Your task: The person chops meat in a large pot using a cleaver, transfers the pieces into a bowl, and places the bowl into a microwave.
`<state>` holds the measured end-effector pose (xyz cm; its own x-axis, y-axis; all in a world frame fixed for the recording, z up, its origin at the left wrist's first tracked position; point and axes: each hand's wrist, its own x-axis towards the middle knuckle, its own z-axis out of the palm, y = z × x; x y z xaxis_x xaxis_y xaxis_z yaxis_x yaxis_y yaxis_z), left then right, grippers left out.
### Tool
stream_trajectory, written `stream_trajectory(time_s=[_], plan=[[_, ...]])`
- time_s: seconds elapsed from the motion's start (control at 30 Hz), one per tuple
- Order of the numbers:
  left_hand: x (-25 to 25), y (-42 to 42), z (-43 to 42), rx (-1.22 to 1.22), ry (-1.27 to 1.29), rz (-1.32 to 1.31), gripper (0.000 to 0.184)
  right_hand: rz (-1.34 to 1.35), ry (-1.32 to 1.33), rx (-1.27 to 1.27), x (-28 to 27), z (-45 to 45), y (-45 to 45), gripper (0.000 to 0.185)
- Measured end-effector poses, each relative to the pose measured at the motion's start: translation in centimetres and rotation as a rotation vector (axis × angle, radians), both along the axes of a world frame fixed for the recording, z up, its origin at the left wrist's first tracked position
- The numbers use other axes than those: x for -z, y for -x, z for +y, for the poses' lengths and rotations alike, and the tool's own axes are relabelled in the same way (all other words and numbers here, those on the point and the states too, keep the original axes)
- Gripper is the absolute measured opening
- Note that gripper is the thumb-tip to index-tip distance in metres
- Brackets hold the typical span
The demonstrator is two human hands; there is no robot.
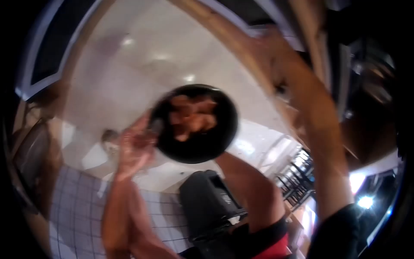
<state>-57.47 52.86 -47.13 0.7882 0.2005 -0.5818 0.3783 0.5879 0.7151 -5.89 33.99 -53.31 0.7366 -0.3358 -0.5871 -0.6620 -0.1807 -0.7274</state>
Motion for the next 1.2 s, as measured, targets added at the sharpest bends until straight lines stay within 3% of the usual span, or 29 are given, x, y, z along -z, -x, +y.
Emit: stream_trajectory(time_s=[0.13, 0.17, 0.2, 0.27, 0.3, 0.33, 0.37, 0.43, 0.47, 0.5, 0.63, 0.67, 0.73, 0.83, 0.87, 0.97, 1.0, 1.13, 1.17, 1.2], plan=[[-9.1, -4.4, -1.7, -0.111, 0.265, 0.063, 0.069, -0.022, 0.087, 0.035, -5.7, 2.0, -0.1, 0.049], [-11.7, -5.1, -1.7, -0.081, 0.124, 0.033, 0.063, -0.036, 0.079, -0.065, -6.1, 1.5, 1.5, 0.048], [-3.8, -4.4, -2.1, -0.053, -0.015, 0.002, 0.057, -0.058, 0.112, -0.179, -1.1, 1.4, 4.4, 0.048], [-12.1, -8.1, 0.5, -0.072, 0.020, 0.088, 0.056, -0.060, 0.277, -0.533, -1.8, 0.3, 9.9, 0.046], [-10.8, -7.5, 0.5, -0.069, 0.047, 0.178, 0.056, -0.036, 0.313, -0.655, -0.1, -0.2, 14.5, 0.046], [-13.6, -9.5, 1.0, -0.073, -0.088, 0.100, 0.057, 0.053, -0.292, -0.113, -1.1, 1.7, 17.0, 0.048], [-13.4, -9.8, 0.8, -0.080, -0.091, 0.089, 0.057, 0.138, -0.372, -0.056, -0.2, 2.1, 19.8, 0.053], [-12.8, -9.8, 0.5, -0.151, -0.093, 0.087, 0.060, 0.175, -1.044, -0.199, 0.0, -0.2, 24.9, 0.053], [-12.3, -10.0, 0.5, -0.125, -0.122, 0.031, 0.062, 0.244, -1.073, -0.289, 0.3, -0.4, 27.5, 0.052], [-12.2, -10.9, 0.4, -0.125, -0.124, 0.025, 0.062, 0.320, -0.991, -0.365, 0.6, -0.3, 29.8, 0.052], [-10.8, -15.4, -1.6, -0.406, 0.485, -0.003, 0.063, 0.656, -0.616, -0.585, 2.7, -1.4, 36.3, 0.050], [-10.7, -16.3, -2.2, -0.370, 0.472, -0.012, 0.064, 0.695, -0.591, -0.625, 2.8, -1.9, 37.0, 0.050], [-9.8, -17.7, -3.5, -0.106, 0.020, 0.050, 0.065, 0.761, -0.562, -0.682, 2.7, -3.0, 38.4, 0.049], [-5.0, -19.6, -6.8, -0.426, 0.183, -0.300, 0.065, 0.832, -0.536, -0.740, 2.5, -4.6, 39.4, 0.048], [-1.8, -20.9, -7.9, -0.357, -0.074, -0.175, 0.065, 0.851, -0.537, -0.753, 3.0, -4.9, 39.5, 0.048], [0.1, -24.8, -6.8, -0.354, -0.225, -0.099, 0.062, 0.891, -0.530, -0.798, 3.4, -6.2, 40.8, 0.047], [1.1, -27.1, -6.6, -0.341, -0.308, -0.032, 0.050, 0.904, -0.525, -0.806, 3.7, -6.8, 40.9, 0.046], [5.8, -34.7, -4.6, -0.533, -0.451, -0.327, 0.035, 1.031, -0.431, -0.812, 3.6, -9.0, 41.1, 0.047], [4.9, -36.5, -3.4, -0.431, -0.505, -0.182, 0.035, 1.030, -0.411, -0.810, 2.8, -9.1, 40.1, 0.047], [3.9, -38.2, -2.0, -0.315, -0.557, -0.045, 0.035, 0.926, -0.210, -1.338, 2.1, -8.3, 38.7, 0.048]])
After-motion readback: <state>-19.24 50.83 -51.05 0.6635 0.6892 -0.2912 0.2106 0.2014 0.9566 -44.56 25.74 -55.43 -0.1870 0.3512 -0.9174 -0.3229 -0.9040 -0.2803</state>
